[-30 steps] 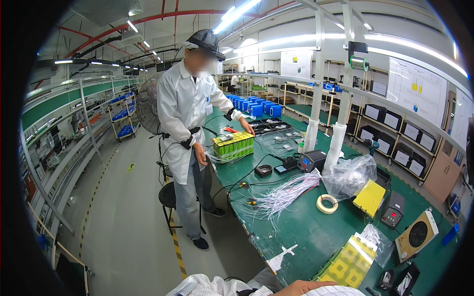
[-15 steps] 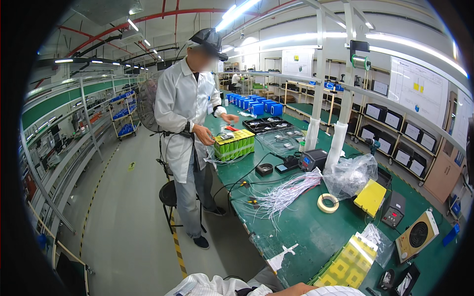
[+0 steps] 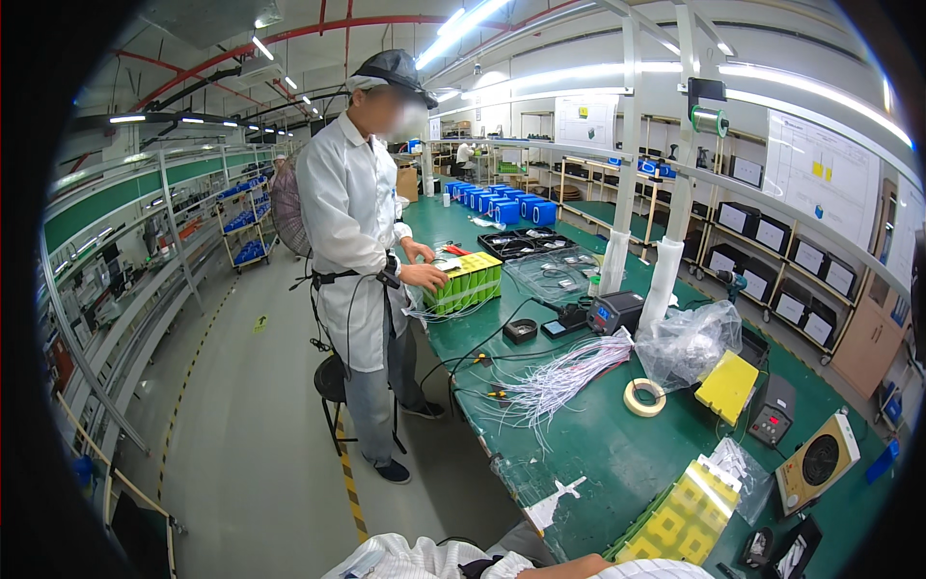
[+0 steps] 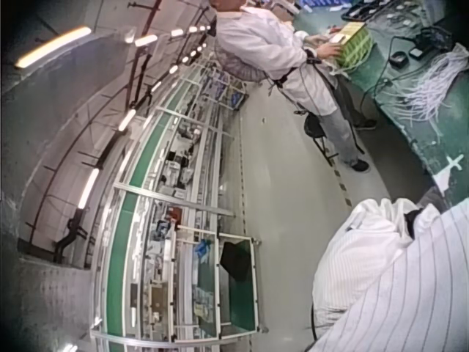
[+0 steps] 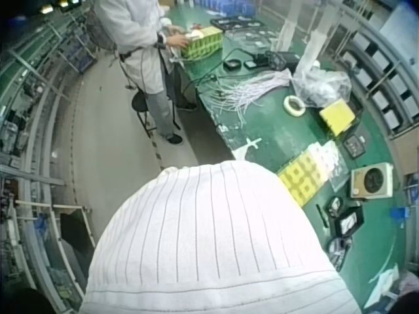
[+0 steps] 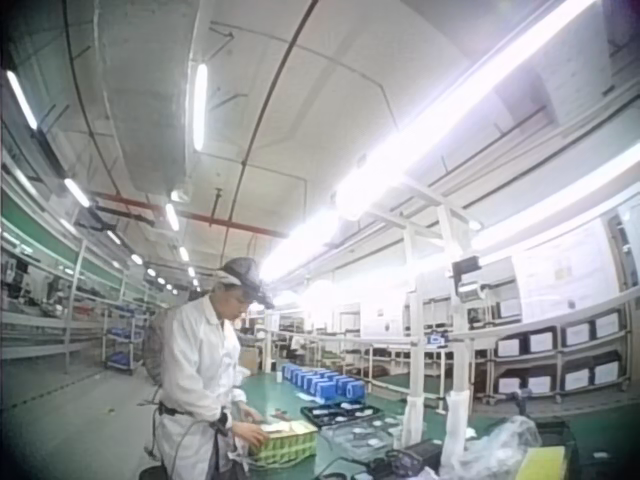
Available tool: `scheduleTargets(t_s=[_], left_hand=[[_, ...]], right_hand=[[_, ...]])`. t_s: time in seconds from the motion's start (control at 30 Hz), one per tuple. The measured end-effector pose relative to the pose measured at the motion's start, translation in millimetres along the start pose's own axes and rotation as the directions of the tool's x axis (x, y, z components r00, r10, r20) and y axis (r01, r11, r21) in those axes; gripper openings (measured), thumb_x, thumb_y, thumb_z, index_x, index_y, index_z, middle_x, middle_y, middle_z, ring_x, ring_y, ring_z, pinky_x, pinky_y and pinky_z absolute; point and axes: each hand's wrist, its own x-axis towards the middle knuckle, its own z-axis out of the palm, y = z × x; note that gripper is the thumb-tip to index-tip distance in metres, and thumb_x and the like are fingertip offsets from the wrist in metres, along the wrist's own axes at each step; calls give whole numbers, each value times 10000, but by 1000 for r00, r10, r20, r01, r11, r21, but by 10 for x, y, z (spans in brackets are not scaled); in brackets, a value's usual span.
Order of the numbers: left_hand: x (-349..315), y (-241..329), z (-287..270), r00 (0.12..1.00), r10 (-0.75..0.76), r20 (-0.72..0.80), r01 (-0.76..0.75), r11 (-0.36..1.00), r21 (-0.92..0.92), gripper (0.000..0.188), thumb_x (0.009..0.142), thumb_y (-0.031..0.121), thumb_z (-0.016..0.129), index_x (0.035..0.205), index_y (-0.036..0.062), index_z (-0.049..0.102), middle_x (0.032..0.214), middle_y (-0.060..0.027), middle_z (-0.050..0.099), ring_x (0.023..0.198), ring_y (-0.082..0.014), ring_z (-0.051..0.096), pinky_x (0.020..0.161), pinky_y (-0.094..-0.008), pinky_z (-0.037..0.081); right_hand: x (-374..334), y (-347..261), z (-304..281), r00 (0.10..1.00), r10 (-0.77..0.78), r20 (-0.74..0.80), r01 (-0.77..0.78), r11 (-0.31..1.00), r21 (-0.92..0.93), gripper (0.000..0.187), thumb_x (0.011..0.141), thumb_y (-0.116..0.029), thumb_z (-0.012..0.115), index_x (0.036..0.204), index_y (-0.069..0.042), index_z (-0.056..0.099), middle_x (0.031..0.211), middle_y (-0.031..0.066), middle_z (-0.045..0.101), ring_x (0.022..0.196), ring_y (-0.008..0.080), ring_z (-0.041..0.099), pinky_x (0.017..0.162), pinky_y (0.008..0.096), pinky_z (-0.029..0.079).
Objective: Assembling a lithium-ion battery pack by placing cells in a frame and applying insulating adhesive strips.
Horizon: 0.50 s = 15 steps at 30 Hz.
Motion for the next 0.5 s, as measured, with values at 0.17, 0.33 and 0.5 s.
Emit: scheduleTargets(t_s=[0.17,0.33,0.5], left_hand=[[10,-43,5,997,24,67,-25,1000,16,641,922,164,752,1483,29,474,844,-94,754,701,-100,677,628,-244,524],[13,-81,-64,993,-91,74,101,985,-139,651,927,159,749,1488,9,455,884,-102,761,748,-101,690,655,-244,532],[-28,39,-50,998,-59,38,60,998,-19,629,947,130,717,1498,9,438,948,-105,766,811,-123,705,712,-259,546]], right_hand=[[-95,70,34,1000,-2,-10,2,1000,10,238,825,67,726,1051,56,653,1026,186,657,886,344,676,730,377,560],[-16,-62,27,998,45,-33,-47,998,-40,293,806,27,774,1078,49,666,1037,183,663,875,323,686,726,378,567],[-25,-32,71,997,30,-66,-31,999,-15,278,802,34,780,1058,49,671,1015,166,675,851,309,692,707,358,569]])
